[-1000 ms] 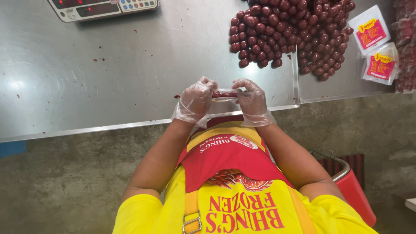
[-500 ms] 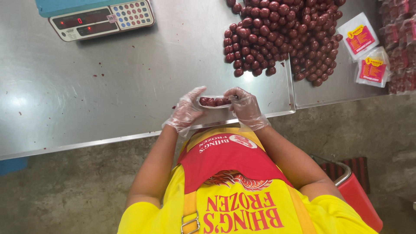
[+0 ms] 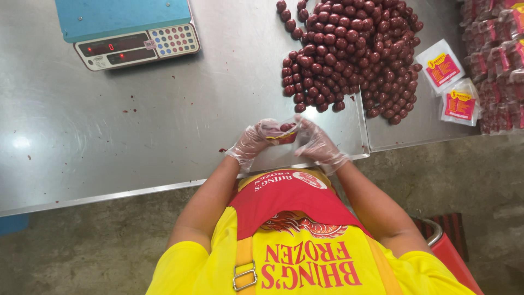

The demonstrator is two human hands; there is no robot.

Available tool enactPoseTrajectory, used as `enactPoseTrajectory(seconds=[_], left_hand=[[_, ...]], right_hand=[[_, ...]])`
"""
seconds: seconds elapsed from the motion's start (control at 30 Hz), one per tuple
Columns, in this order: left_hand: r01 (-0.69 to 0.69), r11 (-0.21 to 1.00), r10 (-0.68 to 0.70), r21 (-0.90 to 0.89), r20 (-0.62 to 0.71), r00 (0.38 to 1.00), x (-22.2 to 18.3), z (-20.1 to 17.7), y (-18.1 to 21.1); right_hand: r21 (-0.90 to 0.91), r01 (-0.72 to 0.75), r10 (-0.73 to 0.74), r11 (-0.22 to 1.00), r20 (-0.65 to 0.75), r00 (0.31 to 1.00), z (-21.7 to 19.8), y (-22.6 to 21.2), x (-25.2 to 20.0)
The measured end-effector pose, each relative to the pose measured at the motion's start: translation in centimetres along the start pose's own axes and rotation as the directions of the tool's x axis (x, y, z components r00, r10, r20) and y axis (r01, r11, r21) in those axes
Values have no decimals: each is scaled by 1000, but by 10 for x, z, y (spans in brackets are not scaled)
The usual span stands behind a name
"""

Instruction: The person places small red sausages into clear plastic bags by hand and adds a small yellow packet to each bag.

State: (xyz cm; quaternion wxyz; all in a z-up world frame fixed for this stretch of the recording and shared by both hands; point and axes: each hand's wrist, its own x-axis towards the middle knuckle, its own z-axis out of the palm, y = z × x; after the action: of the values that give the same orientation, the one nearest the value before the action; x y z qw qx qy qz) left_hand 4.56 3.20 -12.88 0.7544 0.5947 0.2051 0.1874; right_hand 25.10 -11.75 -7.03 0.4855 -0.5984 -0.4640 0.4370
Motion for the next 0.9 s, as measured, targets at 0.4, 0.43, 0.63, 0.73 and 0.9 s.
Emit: enactPoseTrajectory(seconds=[0.4, 0.43, 0.63, 0.73, 0.9], left_hand=[[71, 993, -72, -91, -15, 997, -14, 2, 31], [70, 993, -72, -91, -19, 997, -12, 0, 36], [-513, 631, 578, 582, 87, 811, -31, -5, 62], [-467, 397, 545, 790, 207, 812, -42, -9, 59], [20, 703, 26, 711, -54, 998, -54, 2, 32]], right_hand=[[-51, -165, 161, 985, -69, 984, 30, 31, 23], [70, -109, 114, 992, -73, 991, 33, 27, 19], [-280, 209, -246, 937, -104, 964, 32, 11, 6], [-399, 235, -260, 886, -8, 965, 18, 17, -4], [158, -367, 358, 917, 84, 930, 35, 18, -23]])
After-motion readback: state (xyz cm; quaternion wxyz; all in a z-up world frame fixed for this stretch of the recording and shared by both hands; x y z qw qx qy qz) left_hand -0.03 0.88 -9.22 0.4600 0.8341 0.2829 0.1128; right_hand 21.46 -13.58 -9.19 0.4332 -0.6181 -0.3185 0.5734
